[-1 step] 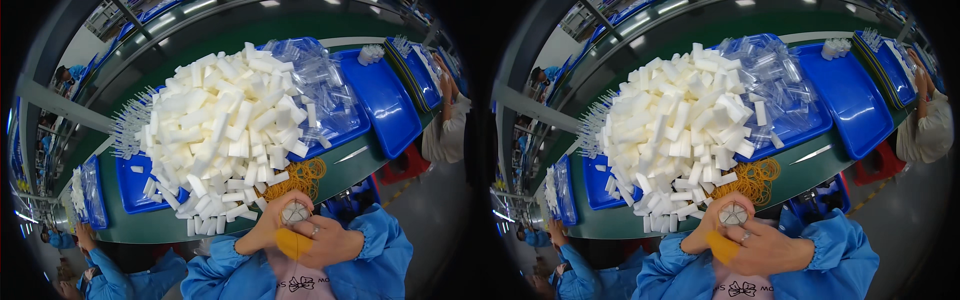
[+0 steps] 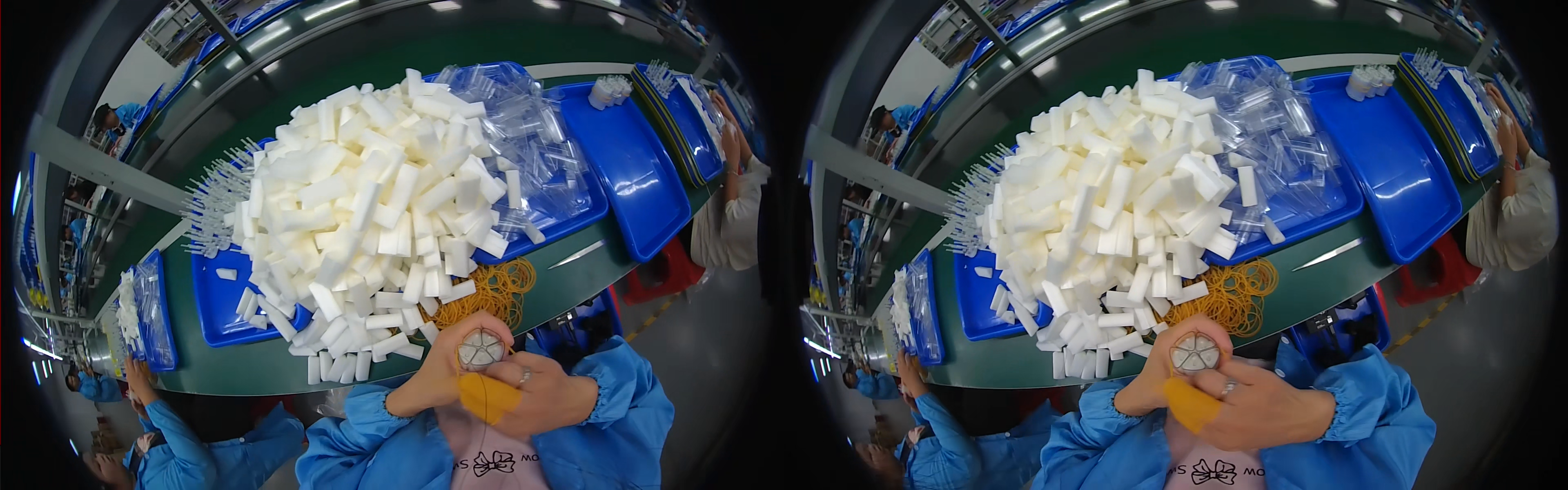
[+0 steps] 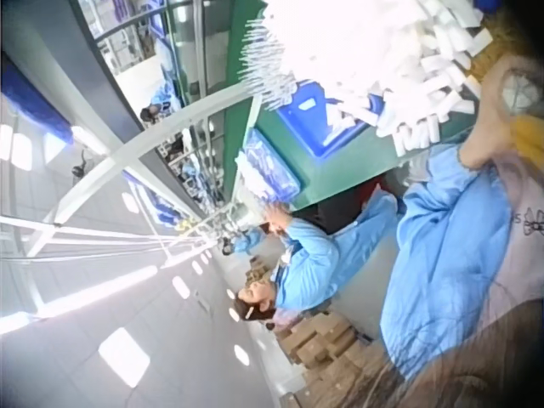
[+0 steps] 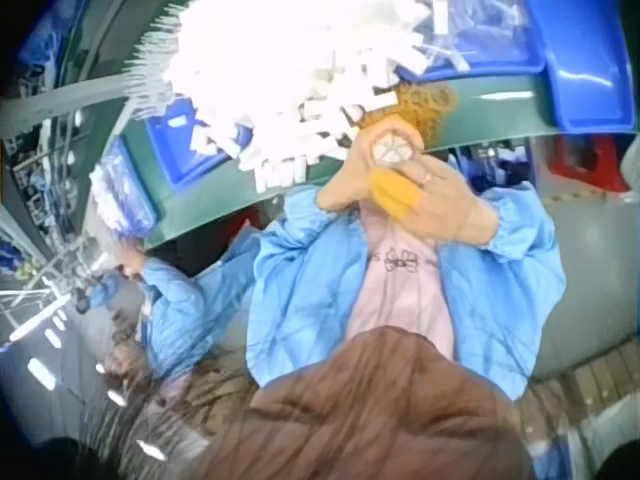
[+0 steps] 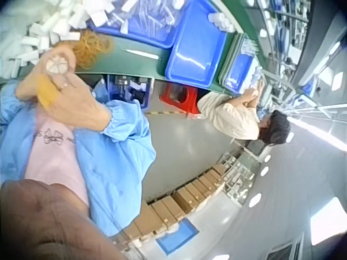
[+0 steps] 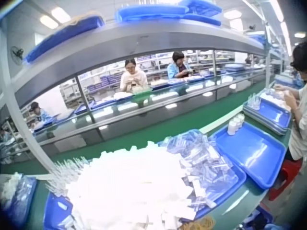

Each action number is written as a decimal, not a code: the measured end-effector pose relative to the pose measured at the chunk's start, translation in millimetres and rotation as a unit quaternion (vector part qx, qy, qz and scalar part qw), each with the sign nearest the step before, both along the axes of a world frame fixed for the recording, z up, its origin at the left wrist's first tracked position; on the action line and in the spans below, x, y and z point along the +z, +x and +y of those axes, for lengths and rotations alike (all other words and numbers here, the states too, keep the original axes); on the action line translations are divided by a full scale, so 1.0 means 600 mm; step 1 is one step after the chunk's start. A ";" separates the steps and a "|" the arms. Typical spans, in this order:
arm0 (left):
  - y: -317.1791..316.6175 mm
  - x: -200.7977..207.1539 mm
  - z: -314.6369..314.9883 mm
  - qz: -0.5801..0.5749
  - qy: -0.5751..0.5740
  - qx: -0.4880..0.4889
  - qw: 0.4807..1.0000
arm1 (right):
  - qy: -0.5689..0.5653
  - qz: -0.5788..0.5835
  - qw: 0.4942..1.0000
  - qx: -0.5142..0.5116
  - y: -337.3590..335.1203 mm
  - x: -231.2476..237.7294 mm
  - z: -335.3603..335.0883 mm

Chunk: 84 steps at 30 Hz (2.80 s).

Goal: The person inserts white cylindrical foam tips onto plastic sticks, then bundles the assembled swabs with yellow rubber bands. The person places the finished bundles into a blue tray on the assembly line.

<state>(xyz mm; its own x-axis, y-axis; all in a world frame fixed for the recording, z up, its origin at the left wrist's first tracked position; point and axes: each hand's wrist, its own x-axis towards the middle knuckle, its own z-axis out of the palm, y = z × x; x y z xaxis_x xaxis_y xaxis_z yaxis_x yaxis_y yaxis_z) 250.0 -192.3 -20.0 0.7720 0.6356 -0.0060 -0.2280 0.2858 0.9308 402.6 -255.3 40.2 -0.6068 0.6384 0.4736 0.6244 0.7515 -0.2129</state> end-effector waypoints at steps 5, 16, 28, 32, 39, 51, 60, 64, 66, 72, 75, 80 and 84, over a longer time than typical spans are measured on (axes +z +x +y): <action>-0.024 0.024 -0.018 -0.090 -0.131 0.029 0.987 | -0.082 0.077 0.981 -0.156 0.031 -0.021 -0.014; -0.017 0.032 -0.026 -0.173 -0.090 0.011 0.981 | -0.398 0.734 0.501 0.228 0.044 -0.059 -0.040; -0.028 0.051 -0.018 0.313 0.472 0.100 0.818 | -0.319 0.258 0.905 -0.110 -0.009 -0.041 -0.001; -0.023 0.041 -0.016 0.270 0.358 0.064 0.891 | -0.250 0.140 0.948 -0.136 -0.001 -0.019 0.015; -0.046 0.059 -0.004 -0.014 -0.143 -0.008 0.990 | -0.252 0.340 0.846 -0.323 0.149 -0.062 0.029; -0.046 0.054 -0.006 0.089 -0.096 0.037 0.991 | -0.171 0.237 0.855 -0.429 0.187 -0.101 -0.008; -0.043 0.033 -0.022 0.176 0.122 0.142 0.966 | -0.194 0.323 0.820 -0.432 0.181 -0.096 0.009; -0.042 0.033 -0.016 0.192 0.217 0.168 0.942 | -0.160 0.171 0.880 -0.414 0.167 -0.106 0.021; -0.033 0.030 -0.017 0.212 0.227 0.186 0.932 | -0.238 0.349 0.823 -0.380 0.142 -0.096 0.012; -0.017 0.025 -0.015 0.267 0.285 0.156 0.907 | -0.407 0.530 0.731 -0.140 0.041 -0.039 0.003; -0.018 0.018 -0.017 0.253 0.287 0.174 0.907 | -0.381 0.513 0.758 -0.130 0.019 -0.038 0.009; -0.014 0.015 -0.017 0.289 0.324 0.181 0.883 | -0.410 0.574 0.694 -0.141 0.008 -0.052 0.011; -0.013 0.016 -0.016 0.296 0.329 0.177 0.879 | -0.430 0.585 0.671 -0.150 0.003 -0.056 0.012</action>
